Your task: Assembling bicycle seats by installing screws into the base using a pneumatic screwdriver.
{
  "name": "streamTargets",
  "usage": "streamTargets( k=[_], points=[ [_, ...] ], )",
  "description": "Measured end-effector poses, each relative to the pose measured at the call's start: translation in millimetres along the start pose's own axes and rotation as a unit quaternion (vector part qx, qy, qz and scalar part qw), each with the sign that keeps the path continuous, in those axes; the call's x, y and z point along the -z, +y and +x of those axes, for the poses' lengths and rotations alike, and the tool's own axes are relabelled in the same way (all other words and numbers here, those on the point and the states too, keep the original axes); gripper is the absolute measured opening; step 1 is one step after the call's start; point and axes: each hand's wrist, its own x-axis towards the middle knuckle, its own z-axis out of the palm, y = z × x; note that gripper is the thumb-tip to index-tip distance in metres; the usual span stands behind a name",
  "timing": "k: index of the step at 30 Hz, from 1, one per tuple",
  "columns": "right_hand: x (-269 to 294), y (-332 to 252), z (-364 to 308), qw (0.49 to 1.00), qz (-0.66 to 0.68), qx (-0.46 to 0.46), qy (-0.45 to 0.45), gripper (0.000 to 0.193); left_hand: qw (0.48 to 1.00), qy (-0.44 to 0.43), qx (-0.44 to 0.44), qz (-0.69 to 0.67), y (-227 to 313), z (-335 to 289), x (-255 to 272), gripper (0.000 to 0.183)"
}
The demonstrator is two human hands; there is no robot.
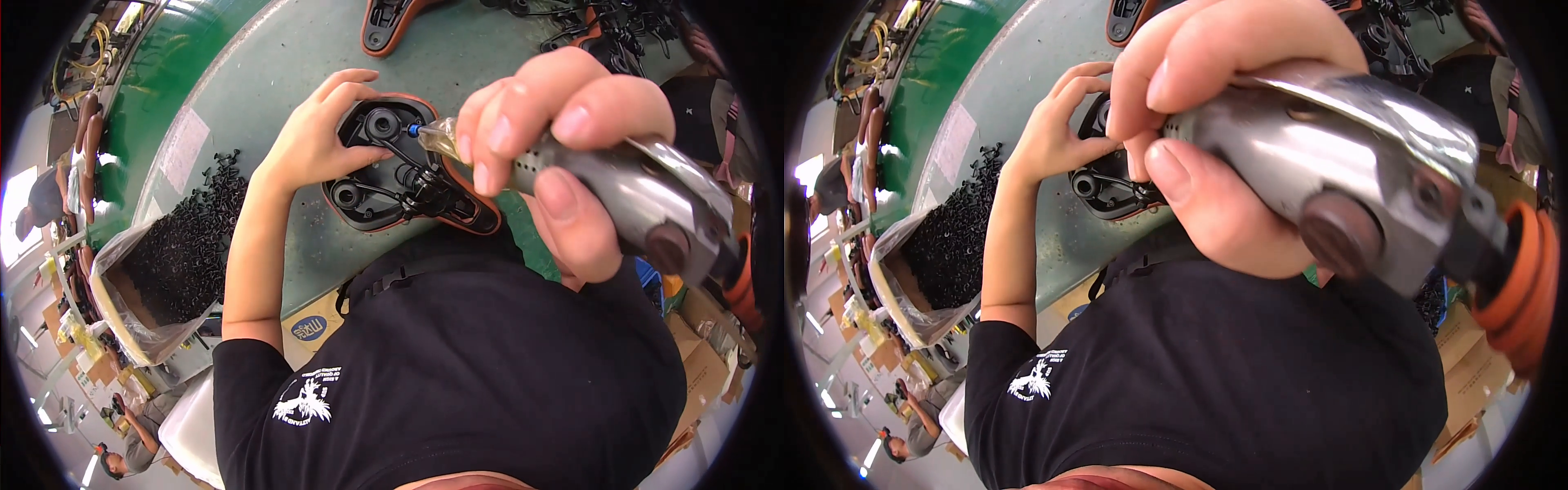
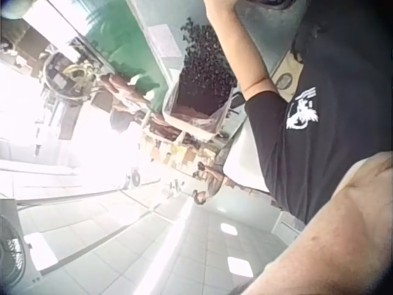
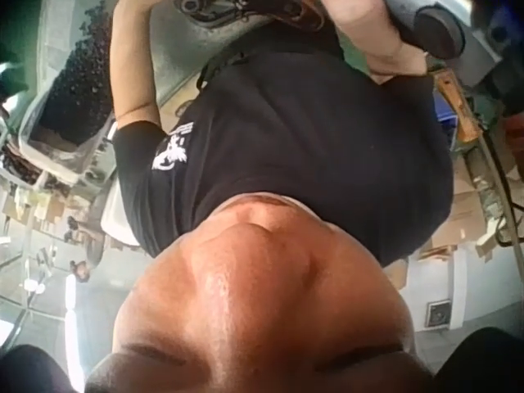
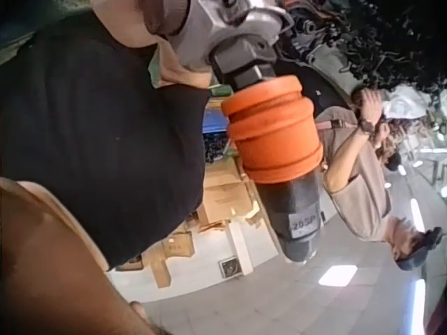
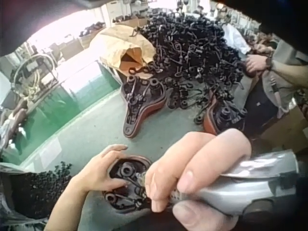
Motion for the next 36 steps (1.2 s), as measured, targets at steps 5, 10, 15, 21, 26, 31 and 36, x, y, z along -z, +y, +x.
streamTargets(
  k=[5,10,15,21,26,31,36],
  points=[
    [-13.7,12.0,2.6,0.997,-0.004,-0.067,0.048,0.032,0.985,-0.020,-0.002,-0.172,-20.6,-1.5,-26.2,0.052],
    [-23.1,27.4,5.3,0.991,-0.002,-0.126,0.045,0.030,0.956,0.036,0.035,-0.288,-20.2,-9.8,-41.0,0.044],
    [-34.5,39.7,11.8,0.984,-0.046,-0.169,0.008,0.027,0.961,0.082,0.019,-0.265,-20.9,-16.1,-49.9,0.041],
    [-44.0,52.9,13.6,0.977,-0.081,-0.195,-0.013,0.025,0.958,0.114,-0.007,-0.264,-29.5,-17.7,-59.8,0.041],
    [-36.6,69.1,13.6,0.981,-0.043,-0.188,-0.019,0.031,0.954,0.122,0.002,-0.273,-34.7,-21.2,-65.8,0.039],
    [-42.7,77.8,13.4,0.979,-0.060,-0.195,-0.024,0.027,0.960,0.105,0.029,-0.258,-30.4,-20.7,-59.4,0.041],
    [-47.4,65.1,19.2,0.984,-0.052,-0.170,0.018,0.041,0.964,0.111,0.036,-0.239,-24.4,-26.7,-50.4,0.044]
  ],
)
